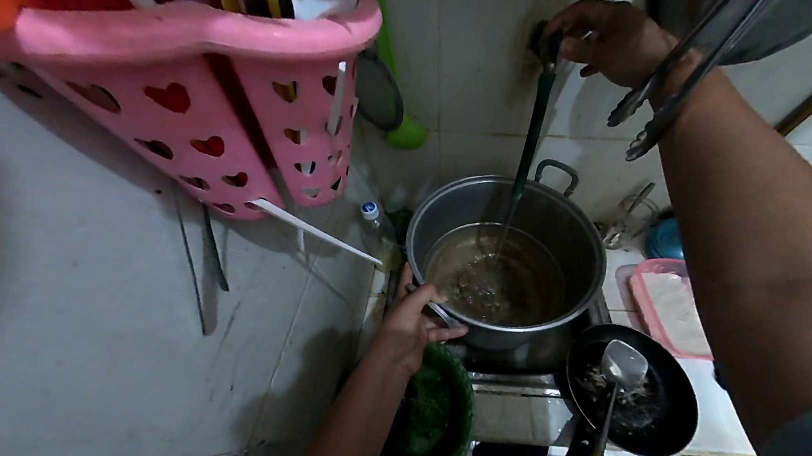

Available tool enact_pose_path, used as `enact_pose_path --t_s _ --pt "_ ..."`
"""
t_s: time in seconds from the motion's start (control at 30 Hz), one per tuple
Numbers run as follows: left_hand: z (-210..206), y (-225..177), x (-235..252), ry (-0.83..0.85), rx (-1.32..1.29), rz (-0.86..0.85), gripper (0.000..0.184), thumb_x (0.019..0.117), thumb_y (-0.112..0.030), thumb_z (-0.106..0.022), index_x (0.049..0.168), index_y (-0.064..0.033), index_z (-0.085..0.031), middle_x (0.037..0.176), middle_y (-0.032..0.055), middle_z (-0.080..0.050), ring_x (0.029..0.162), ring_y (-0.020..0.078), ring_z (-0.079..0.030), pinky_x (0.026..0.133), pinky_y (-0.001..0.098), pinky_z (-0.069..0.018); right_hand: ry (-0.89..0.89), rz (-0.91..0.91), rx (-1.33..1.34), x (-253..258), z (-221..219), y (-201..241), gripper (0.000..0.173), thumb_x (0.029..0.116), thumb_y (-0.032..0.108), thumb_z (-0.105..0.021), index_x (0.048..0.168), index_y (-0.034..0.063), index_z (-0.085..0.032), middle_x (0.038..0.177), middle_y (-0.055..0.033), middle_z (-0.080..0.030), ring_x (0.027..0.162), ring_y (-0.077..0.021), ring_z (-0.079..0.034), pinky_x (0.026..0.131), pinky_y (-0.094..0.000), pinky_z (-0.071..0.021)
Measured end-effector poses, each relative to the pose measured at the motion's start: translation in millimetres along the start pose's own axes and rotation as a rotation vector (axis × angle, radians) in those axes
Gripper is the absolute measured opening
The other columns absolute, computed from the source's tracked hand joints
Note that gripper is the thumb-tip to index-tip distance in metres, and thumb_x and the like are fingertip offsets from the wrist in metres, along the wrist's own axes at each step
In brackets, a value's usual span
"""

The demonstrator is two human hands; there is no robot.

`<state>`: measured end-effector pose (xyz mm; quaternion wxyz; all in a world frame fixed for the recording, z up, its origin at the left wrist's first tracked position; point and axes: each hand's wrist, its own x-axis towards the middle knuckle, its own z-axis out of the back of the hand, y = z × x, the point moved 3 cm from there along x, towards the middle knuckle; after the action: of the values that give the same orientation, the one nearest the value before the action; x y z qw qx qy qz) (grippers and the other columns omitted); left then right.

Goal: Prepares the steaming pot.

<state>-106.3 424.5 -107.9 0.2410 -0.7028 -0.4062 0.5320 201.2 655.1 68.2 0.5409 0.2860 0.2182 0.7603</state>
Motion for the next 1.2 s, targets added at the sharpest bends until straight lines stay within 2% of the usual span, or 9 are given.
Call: enact_pose_path --t_s 0.4,0.47,0.53,0.63,0.77,0.87,0.97,1.07,1.2 --pt "-0.5 -0.3 -2.0 -0.012 0.000 0.005 0.074 0.1014 -0.005 -0.047 0.163 -0.0326 -0.016 0.133 0.0266 -0.053 0.092 0.0394 -0.068 0.070 0.0482 -0.0610 -0.016 0.024 -0.038 0.2 -1.3 -3.1 0.036 0.1060 0.025 -0.056 0.140 0.0126 -0.057 0.132 -0.0140 -0.061 0.113 -0.0214 -0.062 0.095 -0.0411 -0.0515" --pt "-1.2 -0.1 -2.8 -0.018 0.009 0.010 0.074 0.1017 -0.005 -0.047 0.163 -0.0321 -0.015 0.131 0.0269 -0.054 0.092 0.0393 -0.069 0.070 0.0479 -0.0609 -0.056 0.076 -0.114 1.5 -6.9 4.7 0.034 0.1048 0.023 -0.058 0.134 0.0065 -0.059 0.127 -0.0158 -0.064 0.110 -0.0208 -0.063 0.096 -0.0393 -0.0508" --pt "-0.5 -0.2 -3.7 -0.015 0.007 0.010 0.075 0.1014 -0.005 -0.047 0.163 -0.0325 -0.014 0.133 0.0275 -0.052 0.094 0.0406 -0.068 0.071 0.0494 -0.0608 -0.117 0.063 -0.195 4.7 -13.1 16.6 0.035 0.1028 0.022 -0.062 0.129 -0.0002 -0.061 0.124 -0.0220 -0.066 0.116 -0.0299 -0.064 0.106 -0.0471 -0.0472" --pt "-0.4 0.4 -4.1 -0.027 -0.003 0.000 0.075 0.1012 -0.005 -0.049 0.163 -0.0306 -0.014 0.129 0.0277 -0.054 0.091 0.0398 -0.068 0.069 0.0491 -0.0610 -0.189 0.000 -0.205 5.6 -16.9 23.4 0.034 0.1009 0.026 -0.066 0.124 0.0012 -0.064 0.119 -0.0199 -0.067 0.111 -0.0286 -0.064 0.103 -0.0477 -0.0471" --pt "-3.9 3.0 -6.1 -0.024 -0.010 0.004 0.077 0.1006 -0.006 -0.051 0.163 -0.0321 -0.015 0.135 0.0270 -0.053 0.098 0.0410 -0.067 0.073 0.0511 -0.0605 -0.261 -0.034 -0.061 -1.0 -19.6 -1.2 0.043 0.0999 0.030 -0.066 0.136 0.0069 -0.061 0.129 -0.0180 -0.064 0.114 -0.0265 -0.065 0.101 -0.0433 -0.0510" --pt "-5.0 2.7 -9.3 -0.009 -0.010 0.008 0.075 0.1021 -0.008 -0.050 0.163 -0.0331 -0.015 0.138 0.0278 -0.050 0.101 0.0419 -0.067 0.075 0.0518 -0.0602 -0.311 -0.119 0.116 -36.9 -16.1 -34.2 0.065 0.0997 0.038 -0.065 0.156 0.0151 -0.040 0.144 -0.0179 -0.054 0.117 -0.0295 -0.064 0.090 -0.0461 -0.0576" --pt "-6.9 3.1 -9.7 -0.006 -0.005 0.010 0.075 0.1016 -0.007 -0.050 0.163 -0.0315 -0.014 0.138 0.0274 -0.050 0.099 0.0411 -0.066 0.074 0.0510 -0.0600 -0.373 -0.194 0.240 -104.0 -19.2 -53.5 0.054 0.1012 0.032 -0.063 0.149 0.0122 -0.048 0.137 -0.0149 -0.059 0.111 -0.0254 -0.065 0.086 -0.0448 -0.0578" --pt "-7.7 4.0 -10.4 0.013 0.022 -0.011 0.070 0.1029 -0.010 -0.048 0.162 -0.0293 -0.016 0.133 0.0263 -0.054 0.095 0.0395 -0.067 0.074 0.0507 -0.0601 -0.392 -0.395 0.298 -166.6 -34.7 -64.2 0.045 0.1044 0.026 -0.059 0.145 0.0096 -0.050 0.137 -0.0138 -0.058 0.108 -0.0237 -0.066 0.087 -0.0437 -0.0576" --pt "-9.6 3.4 -13.4 0.015 0.011 -0.027 0.071 0.1025 -0.010 -0.049 0.162 -0.0296 -0.017 0.131 0.0252 -0.055 0.094 0.0386 -0.067 0.073 0.0503 -0.0599 -0.356 -0.524 0.353 -227.4 -58.2 -71.4 0.046 0.1082 0.034 -0.050 0.146 0.0069 -0.050 0.137 -0.0171 -0.057 0.110 -0.0268 -0.063 0.089 -0.0463 -0.0545"
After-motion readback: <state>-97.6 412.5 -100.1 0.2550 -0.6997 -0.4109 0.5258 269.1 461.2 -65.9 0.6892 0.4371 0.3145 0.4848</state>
